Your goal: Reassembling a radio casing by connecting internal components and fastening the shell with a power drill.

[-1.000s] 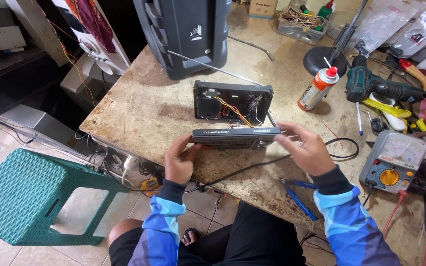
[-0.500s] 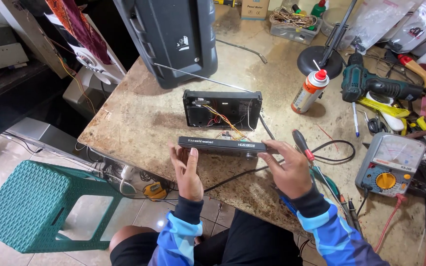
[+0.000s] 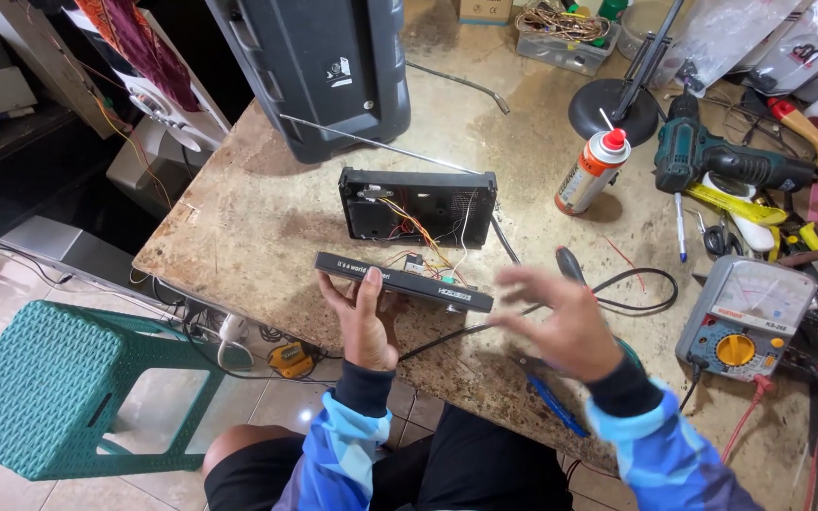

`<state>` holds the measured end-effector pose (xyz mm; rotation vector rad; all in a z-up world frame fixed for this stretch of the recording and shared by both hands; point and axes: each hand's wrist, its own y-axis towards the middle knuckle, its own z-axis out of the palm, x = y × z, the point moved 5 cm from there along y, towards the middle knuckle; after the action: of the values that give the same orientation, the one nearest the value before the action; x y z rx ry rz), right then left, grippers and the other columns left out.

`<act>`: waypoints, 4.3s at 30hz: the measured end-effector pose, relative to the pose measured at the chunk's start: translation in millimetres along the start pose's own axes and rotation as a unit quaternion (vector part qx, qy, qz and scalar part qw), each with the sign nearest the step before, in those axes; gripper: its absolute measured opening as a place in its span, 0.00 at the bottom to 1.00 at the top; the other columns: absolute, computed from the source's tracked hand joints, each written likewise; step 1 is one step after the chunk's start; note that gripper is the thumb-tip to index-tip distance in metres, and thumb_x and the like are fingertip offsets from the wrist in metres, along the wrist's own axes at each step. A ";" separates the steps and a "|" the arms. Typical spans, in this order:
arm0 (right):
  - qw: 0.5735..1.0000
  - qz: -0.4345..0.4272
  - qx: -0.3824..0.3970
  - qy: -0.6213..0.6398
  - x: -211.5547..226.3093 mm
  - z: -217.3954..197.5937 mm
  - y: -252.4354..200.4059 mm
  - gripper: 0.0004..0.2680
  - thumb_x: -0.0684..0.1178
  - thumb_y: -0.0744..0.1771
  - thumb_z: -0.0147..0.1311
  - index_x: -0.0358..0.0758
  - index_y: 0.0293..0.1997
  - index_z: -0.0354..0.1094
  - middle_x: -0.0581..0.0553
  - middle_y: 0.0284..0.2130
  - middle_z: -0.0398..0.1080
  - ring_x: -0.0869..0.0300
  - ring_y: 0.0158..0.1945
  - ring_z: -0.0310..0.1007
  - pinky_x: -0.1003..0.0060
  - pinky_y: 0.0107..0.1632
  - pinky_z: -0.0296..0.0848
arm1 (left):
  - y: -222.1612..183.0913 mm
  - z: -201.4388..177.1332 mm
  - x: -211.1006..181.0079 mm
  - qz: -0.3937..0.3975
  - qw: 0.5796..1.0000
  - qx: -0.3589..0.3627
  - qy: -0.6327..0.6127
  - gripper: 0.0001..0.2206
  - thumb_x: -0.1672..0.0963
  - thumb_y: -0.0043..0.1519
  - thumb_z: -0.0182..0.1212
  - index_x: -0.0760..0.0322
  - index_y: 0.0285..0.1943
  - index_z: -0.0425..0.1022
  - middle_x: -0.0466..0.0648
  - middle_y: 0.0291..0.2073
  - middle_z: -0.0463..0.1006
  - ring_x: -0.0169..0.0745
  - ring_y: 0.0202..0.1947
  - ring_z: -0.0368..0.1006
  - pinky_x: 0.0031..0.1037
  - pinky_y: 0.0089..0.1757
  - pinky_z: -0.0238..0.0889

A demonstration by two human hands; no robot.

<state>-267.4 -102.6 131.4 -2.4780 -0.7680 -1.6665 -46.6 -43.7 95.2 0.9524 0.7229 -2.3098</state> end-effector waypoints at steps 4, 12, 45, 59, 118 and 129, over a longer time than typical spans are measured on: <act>0.993 0.005 -0.069 -0.100 6.8 -39.6 87.1 0.16 0.59 0.70 0.58 0.38 0.57 0.74 0.34 0.42 0.78 0.44 0.48 0.79 0.48 0.52 0.75 | 45.1 -53.0 46.8 0.009 1.000 0.017 -0.018 0.52 0.54 0.60 0.68 0.51 0.82 0.23 0.80 0.70 0.34 0.80 0.68 0.51 0.72 0.54 0.56; 0.927 0.164 0.269 -0.204 -16.7 8.1 202.4 0.24 0.72 0.65 0.53 0.40 0.50 0.77 0.34 0.43 0.79 0.43 0.50 0.80 0.53 0.54 0.76 | 53.1 -66.3 64.6 0.016 0.991 0.110 -0.076 0.35 0.54 0.63 0.60 0.43 0.79 0.46 0.57 0.65 0.66 0.60 0.58 0.71 0.47 0.46 0.72; 0.905 0.243 0.339 0.083 -1.3 51.2 123.0 0.32 0.57 0.59 0.60 0.38 0.72 0.60 0.27 0.65 0.62 0.44 0.64 0.65 0.45 0.63 0.67 | 57.6 -63.7 57.7 0.027 0.978 0.149 -0.142 0.27 0.54 0.64 0.55 0.47 0.74 0.57 0.58 0.61 0.72 0.58 0.54 0.76 0.46 0.48 0.78; 0.950 0.206 0.196 0.128 -0.9 65.6 55.7 0.39 0.63 0.57 0.66 0.45 0.76 0.54 0.21 0.51 0.68 0.38 0.51 0.71 0.44 0.49 0.75 | 56.2 -22.5 30.0 0.008 0.987 0.119 -0.111 0.32 0.49 0.65 0.56 0.42 0.79 0.50 0.58 0.53 0.75 0.52 0.42 0.78 0.46 0.43 0.82; 0.970 0.138 0.155 0.128 18.6 78.1 20.0 0.41 0.59 0.58 0.65 0.42 0.79 0.45 0.20 0.63 0.53 0.31 0.66 0.58 0.37 0.63 0.67 | 51.5 -1.5 60.9 -0.031 0.967 0.187 -0.172 0.37 0.55 0.63 0.59 0.34 0.81 0.47 0.55 0.62 0.70 0.49 0.53 0.73 0.41 0.53 0.72; 0.971 0.115 0.172 0.121 6.3 78.0 21.6 0.41 0.59 0.58 0.65 0.43 0.79 0.44 0.20 0.62 0.52 0.30 0.65 0.57 0.35 0.64 0.63 | 38.4 9.0 41.8 0.021 0.966 0.232 -0.112 0.38 0.51 0.66 0.60 0.38 0.83 0.40 0.55 0.70 0.62 0.47 0.57 0.69 0.38 0.55 0.71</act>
<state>-189.7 -94.5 109.4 -1.9998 -0.6459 -1.5605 -51.3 -88.1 59.0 0.8624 0.0640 -2.5473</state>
